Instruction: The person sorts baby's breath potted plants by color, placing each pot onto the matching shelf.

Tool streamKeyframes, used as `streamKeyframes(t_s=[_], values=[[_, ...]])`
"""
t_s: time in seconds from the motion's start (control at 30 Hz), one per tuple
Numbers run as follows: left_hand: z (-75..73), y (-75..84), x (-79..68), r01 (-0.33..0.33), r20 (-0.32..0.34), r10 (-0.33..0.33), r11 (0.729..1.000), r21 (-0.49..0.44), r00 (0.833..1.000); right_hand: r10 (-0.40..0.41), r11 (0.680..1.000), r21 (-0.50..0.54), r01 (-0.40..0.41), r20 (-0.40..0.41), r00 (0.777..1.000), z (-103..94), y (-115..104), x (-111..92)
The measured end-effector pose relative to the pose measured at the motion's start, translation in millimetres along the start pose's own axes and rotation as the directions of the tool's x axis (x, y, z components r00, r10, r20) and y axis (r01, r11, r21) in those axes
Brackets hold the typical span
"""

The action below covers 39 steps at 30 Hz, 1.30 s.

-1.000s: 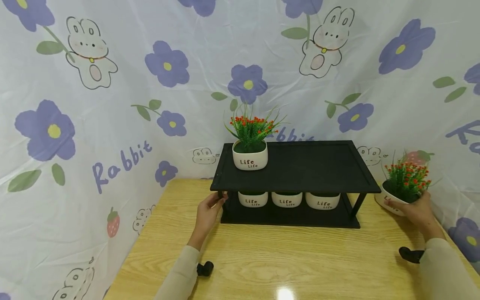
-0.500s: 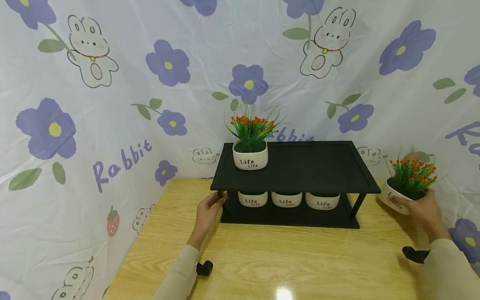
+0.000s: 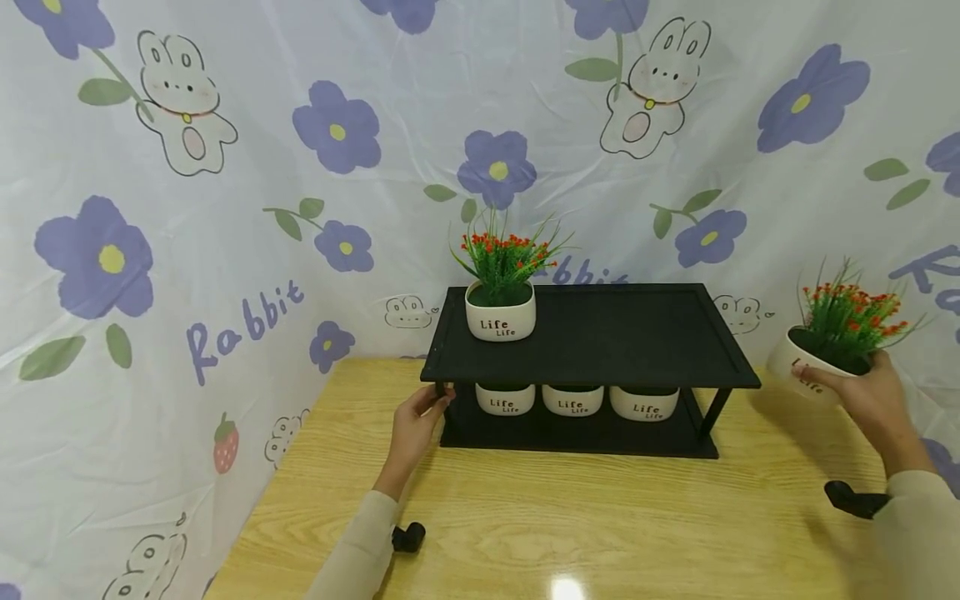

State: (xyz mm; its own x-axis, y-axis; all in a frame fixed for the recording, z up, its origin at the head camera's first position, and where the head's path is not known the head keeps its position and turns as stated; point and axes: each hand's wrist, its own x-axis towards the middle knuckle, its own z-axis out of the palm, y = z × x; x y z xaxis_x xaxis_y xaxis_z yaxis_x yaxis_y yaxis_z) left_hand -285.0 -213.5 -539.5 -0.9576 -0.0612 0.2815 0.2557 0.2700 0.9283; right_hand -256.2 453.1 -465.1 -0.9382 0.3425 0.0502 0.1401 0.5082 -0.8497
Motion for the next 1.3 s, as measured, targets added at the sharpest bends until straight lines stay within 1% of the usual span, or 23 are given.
streamKeyframes(t_s=[0.07, 0.23, 0.43, 0.53, 0.63, 0.73, 0.87, 1.07, 1.3], values=[[0.1, 0.2, 0.3, -0.007, 0.001, 0.007, 1.0, -0.001, 1.0, 0.002, 1.0, -0.018, -0.002, 0.002, 1.0, -3.6, -7, -1], [0.8, 0.2, 0.7, -0.015, -0.009, 0.015, 1.0, 0.008, 1.0, -0.032, 0.997, -0.066, 0.032, 0.006, 0.999, -11.3, -26, -4], [0.6, 1.4, 0.8, -0.016, -0.012, 0.016, 1.0, 0.005, 1.0, -0.049, 0.993, -0.107, 0.051, 0.028, 0.998, -21.2, -51, -6], [0.4, 1.4, 0.9, -0.014, -0.014, 0.014, 1.0, 0.01, 1.0, -0.096, 0.99, -0.098, 0.098, 0.03, 0.995, -23.7, -64, -6], [-0.1, 1.4, 0.4, -0.004, -0.011, 0.005, 1.0, 0.012, 1.0, -0.161, 0.982, -0.095, 0.164, 0.039, 0.986, -24.7, -78, -7], [-0.2, 1.2, 0.4, 0.002, -0.01, -0.002, 1.0, 0.015, 1.0, -0.205, 0.971, -0.11, 0.211, 0.059, 0.977, -24.3, -92, -8], [0.1, 1.3, 1.0, 0.009, -0.011, -0.009, 1.0, 0.006, 1.0, -0.233, 0.962, -0.123, 0.242, 0.083, 0.969, -22.0, -112, -10], [1.2, 1.4, 0.5, -0.002, -0.007, 0.002, 1.0, -0.009, 1.0, -0.222, 0.955, -0.163, 0.248, 0.159, 0.962, -16.9, -141, -11], [2.0, 1.6, 0.1, 0.005, -0.002, -0.005, 1.0, -0.01, 1.0, -0.259, 0.949, -0.118, 0.292, 0.233, 0.937, 0.4, -170, -8]])
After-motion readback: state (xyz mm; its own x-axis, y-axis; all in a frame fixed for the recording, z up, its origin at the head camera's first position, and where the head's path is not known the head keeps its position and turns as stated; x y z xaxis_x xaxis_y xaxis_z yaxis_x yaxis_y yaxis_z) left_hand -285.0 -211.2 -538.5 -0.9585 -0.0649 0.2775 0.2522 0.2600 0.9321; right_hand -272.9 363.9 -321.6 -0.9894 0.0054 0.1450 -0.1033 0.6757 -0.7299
